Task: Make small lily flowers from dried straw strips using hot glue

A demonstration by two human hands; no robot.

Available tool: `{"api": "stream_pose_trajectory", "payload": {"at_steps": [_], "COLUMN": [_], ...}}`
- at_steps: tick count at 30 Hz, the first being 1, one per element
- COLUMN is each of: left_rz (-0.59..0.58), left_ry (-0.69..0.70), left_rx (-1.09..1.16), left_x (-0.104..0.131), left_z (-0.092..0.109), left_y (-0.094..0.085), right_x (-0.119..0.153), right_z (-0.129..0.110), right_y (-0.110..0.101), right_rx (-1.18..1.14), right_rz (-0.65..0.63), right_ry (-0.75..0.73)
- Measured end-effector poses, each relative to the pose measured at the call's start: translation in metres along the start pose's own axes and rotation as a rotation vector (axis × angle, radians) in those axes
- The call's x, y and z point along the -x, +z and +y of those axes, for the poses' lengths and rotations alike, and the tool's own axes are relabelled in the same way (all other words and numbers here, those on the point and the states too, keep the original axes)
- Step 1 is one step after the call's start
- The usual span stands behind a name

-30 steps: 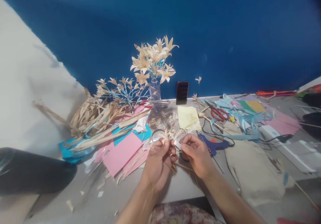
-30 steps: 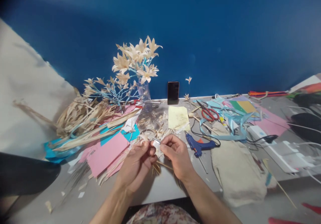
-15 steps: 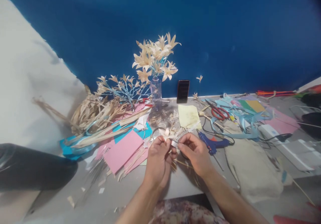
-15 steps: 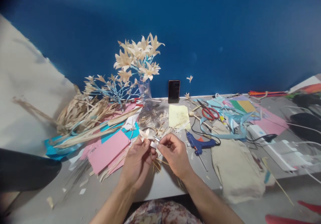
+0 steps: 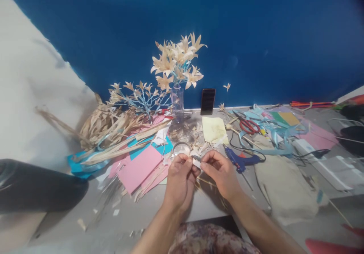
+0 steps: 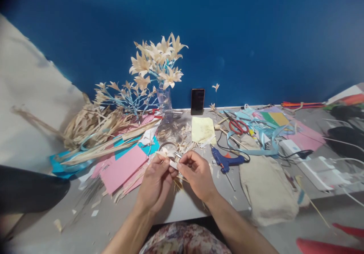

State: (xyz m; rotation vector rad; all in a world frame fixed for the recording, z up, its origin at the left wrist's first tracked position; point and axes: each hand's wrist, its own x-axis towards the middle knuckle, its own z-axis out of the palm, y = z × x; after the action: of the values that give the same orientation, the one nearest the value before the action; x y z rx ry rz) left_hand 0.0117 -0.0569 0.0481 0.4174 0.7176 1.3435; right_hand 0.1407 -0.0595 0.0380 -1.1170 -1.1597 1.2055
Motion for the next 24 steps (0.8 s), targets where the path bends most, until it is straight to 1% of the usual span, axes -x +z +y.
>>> {"api": "stream_pose_trajectory", "payload": {"at_steps": [5, 7, 8, 12, 15, 18, 24], "left_rz": [0.003, 0.002, 0.001, 0.018, 0.044, 0.047, 0.050], "left_ry": [-0.095, -0.104, -0.102, -0.052, -0.007, 0.004, 0.053], "left_rx": [0.076, 0.105, 0.112, 0.088, 0.069, 0.040, -0.010], "left_x": [0.000, 0.000, 0.000, -0.001, -0.002, -0.002, 0.002], "left_z": [-0.002, -0.002, -0.002, 0.001, 0.003, 0.004, 0.003], "left_y": [0.000, 0.000, 0.000, 0.000, 0.001, 0.001, 0.002], "right_x": [0.001, 0.001, 0.001, 0.001, 0.002, 0.004, 0.008], "right_z": [0.004, 0.006, 0.007, 0.009, 0.011, 0.011, 0.004], "right_y": [0.002, 0.002, 0.001, -0.002, -0.003, -0.003, -0.001], "right_rx": [-0.332, -0.389, -0.399, -0.401, -0.375, -0.337, -0.207], "right_rz": [-0.094, -0.109, -0.110, -0.108, -0.103, -0.097, -0.075], "right_ry": [0.191, 0.228, 0.223, 0.139, 0.154, 0.184, 0.109]}}
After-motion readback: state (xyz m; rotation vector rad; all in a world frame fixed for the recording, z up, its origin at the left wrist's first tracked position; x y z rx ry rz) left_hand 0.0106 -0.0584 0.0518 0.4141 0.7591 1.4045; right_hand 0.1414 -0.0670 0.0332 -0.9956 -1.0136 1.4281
